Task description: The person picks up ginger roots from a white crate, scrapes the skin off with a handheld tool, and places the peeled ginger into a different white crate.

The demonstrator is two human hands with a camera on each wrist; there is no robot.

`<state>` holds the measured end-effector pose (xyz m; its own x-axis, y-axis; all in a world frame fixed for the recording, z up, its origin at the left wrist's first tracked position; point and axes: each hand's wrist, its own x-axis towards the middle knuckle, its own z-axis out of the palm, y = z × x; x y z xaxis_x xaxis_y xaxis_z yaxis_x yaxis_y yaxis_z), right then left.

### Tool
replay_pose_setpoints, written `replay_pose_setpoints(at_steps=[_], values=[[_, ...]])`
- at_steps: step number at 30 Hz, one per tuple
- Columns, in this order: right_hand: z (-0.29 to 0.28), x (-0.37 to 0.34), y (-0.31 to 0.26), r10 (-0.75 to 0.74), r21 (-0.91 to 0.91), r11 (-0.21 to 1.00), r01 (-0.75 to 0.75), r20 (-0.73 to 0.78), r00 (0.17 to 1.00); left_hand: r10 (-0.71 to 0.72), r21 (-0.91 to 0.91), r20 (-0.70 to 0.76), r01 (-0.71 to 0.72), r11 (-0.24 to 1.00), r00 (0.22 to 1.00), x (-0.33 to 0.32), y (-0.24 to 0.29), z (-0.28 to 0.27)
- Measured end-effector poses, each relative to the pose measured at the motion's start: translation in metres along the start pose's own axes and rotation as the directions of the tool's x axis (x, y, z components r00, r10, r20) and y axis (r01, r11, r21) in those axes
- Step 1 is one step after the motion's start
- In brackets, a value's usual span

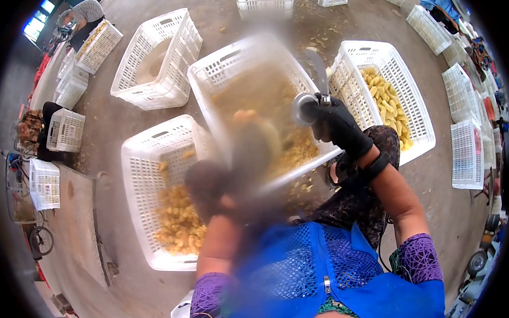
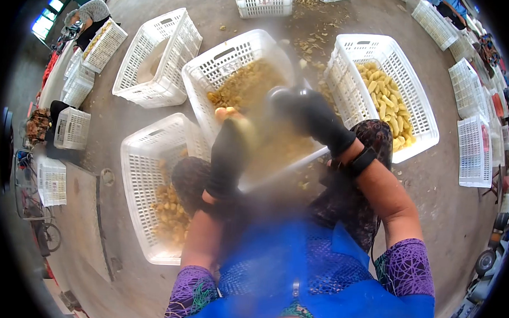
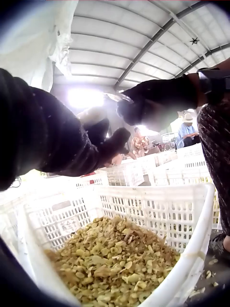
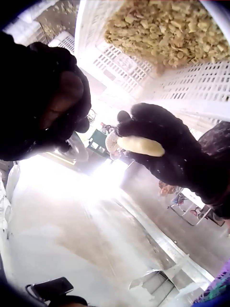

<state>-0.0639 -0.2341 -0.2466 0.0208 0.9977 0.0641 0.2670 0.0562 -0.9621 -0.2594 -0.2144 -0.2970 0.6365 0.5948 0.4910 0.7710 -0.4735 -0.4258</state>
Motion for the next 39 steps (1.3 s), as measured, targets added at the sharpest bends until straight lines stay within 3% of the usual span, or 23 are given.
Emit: replay_pose_setpoints(at_steps=[1,2,4,5,6,9,10,11,12,13,17,18,19,20,22,23,26,28,30,31,32,34,39], values=[[-0.003,0.004,0.002,0.006,0.000,1.000,-0.006,0.001,1.000,-0.124,-0.395,0.030,0.126,0.910,0.992,-0.002,-0.002,0.002],[-0.009,0.007,0.005,-0.008,-0.113,0.993,0.012,0.028,1.000,-0.220,-0.721,0.110,0.230,0.654,0.969,-0.004,-0.004,0.004],[-0.023,0.012,0.020,0.010,-0.228,0.974,-0.003,0.033,0.999,-0.250,-0.933,0.355,0.323,-0.161,0.901,-0.009,-0.001,0.010],[-0.026,0.016,0.034,-0.256,-0.513,0.813,0.276,0.111,0.960,-0.266,-0.985,0.152,0.169,0.044,0.952,-0.012,0.002,0.021],[-0.027,0.015,0.047,-0.446,-0.710,0.508,0.488,0.268,0.854,-0.296,-0.994,0.018,0.048,0.095,0.955,-0.027,0.008,0.051],[-0.027,0.010,0.065,-0.327,-0.675,0.653,0.345,0.160,0.931,-0.144,-0.933,0.260,0.287,0.217,0.955,0.007,0.002,0.006],[-0.025,0.010,0.072,-0.310,-0.678,0.662,0.321,0.142,0.940,-0.192,-0.775,0.625,0.571,-0.270,0.757,0.015,0.003,-0.004],[-0.022,0.011,0.078,-0.254,-0.500,0.829,0.249,0.059,0.965,-0.047,-0.366,0.887,0.638,-0.678,0.459,0.022,0.006,-0.011],[-0.019,0.013,0.084,-0.181,-0.286,0.943,0.170,-0.011,0.983,0.039,-0.255,0.915,0.652,-0.714,0.401,0.028,0.005,-0.016],[-0.019,0.021,0.077,0.257,-0.010,0.966,-0.257,0.026,0.966,0.065,-0.285,0.899,0.689,-0.667,0.434,0.032,0.005,-0.019],[-0.012,0.021,0.079,0.261,0.378,0.901,-0.214,-0.076,0.962,0.033,-0.517,0.823,0.773,-0.368,0.567,0.040,0.007,-0.032],[-0.013,0.021,0.084,-0.077,0.009,0.997,0.079,-0.147,0.986,-0.002,-0.588,0.796,0.772,-0.241,0.605,0.043,0.009,-0.038],[-0.013,0.023,0.087,-0.419,-0.357,0.861,0.364,-0.089,0.904,-0.039,-0.647,0.762,0.757,-0.090,0.646,0.048,0.011,-0.047],[-0.012,0.026,0.080,-0.432,-0.336,0.860,0.384,-0.081,0.898,-0.073,-0.673,0.735,0.739,0.039,0.674,0.052,0.010,-0.052],[-0.015,0.025,0.059,-0.386,-0.637,0.689,0.346,0.082,0.919,-0.119,-0.681,0.708,0.718,0.147,0.696,0.053,0.007,-0.053],[-0.020,0.024,0.045,-0.221,-0.544,0.800,0.253,0.124,0.967,-0.123,-0.694,0.699,0.710,0.121,0.705,0.049,0.006,-0.043],[-0.027,0.023,0.040,-0.086,-0.429,0.893,0.138,0.139,0.987,-0.114,-0.732,0.675,0.681,0.020,0.729,0.036,0.012,-0.012],[-0.025,0.027,0.049,-0.220,-0.454,0.851,0.264,0.149,0.964,-0.111,-0.738,0.672,0.674,-0.020,0.733,0.031,0.009,-0.007],[-0.026,0.025,0.073,-0.312,-0.505,0.792,0.342,0.147,0.939,0.046,-0.489,0.862,0.852,-0.188,0.505,0.032,0.007,-0.016],[-0.021,0.029,0.091,-0.292,-0.402,0.869,0.288,0.051,0.955,0.036,-0.495,0.862,0.855,-0.153,0.505,0.035,0.010,-0.022],[-0.020,0.028,0.101,-0.259,-0.287,0.929,0.234,-0.050,0.965,0.172,-0.456,0.732,0.661,-0.596,0.660,0.004,0.005,0.010],[-0.031,0.023,0.083,0.094,-0.017,0.995,-0.096,-0.112,0.989,0.235,-0.447,0.751,0.737,-0.506,0.617,0.021,-0.002,-0.003],[-0.033,0.012,0.050,0.227,0.278,0.945,-0.171,-0.183,0.956,0.175,-0.437,0.767,0.702,-0.563,0.617,0.026,-0.004,-0.016]])
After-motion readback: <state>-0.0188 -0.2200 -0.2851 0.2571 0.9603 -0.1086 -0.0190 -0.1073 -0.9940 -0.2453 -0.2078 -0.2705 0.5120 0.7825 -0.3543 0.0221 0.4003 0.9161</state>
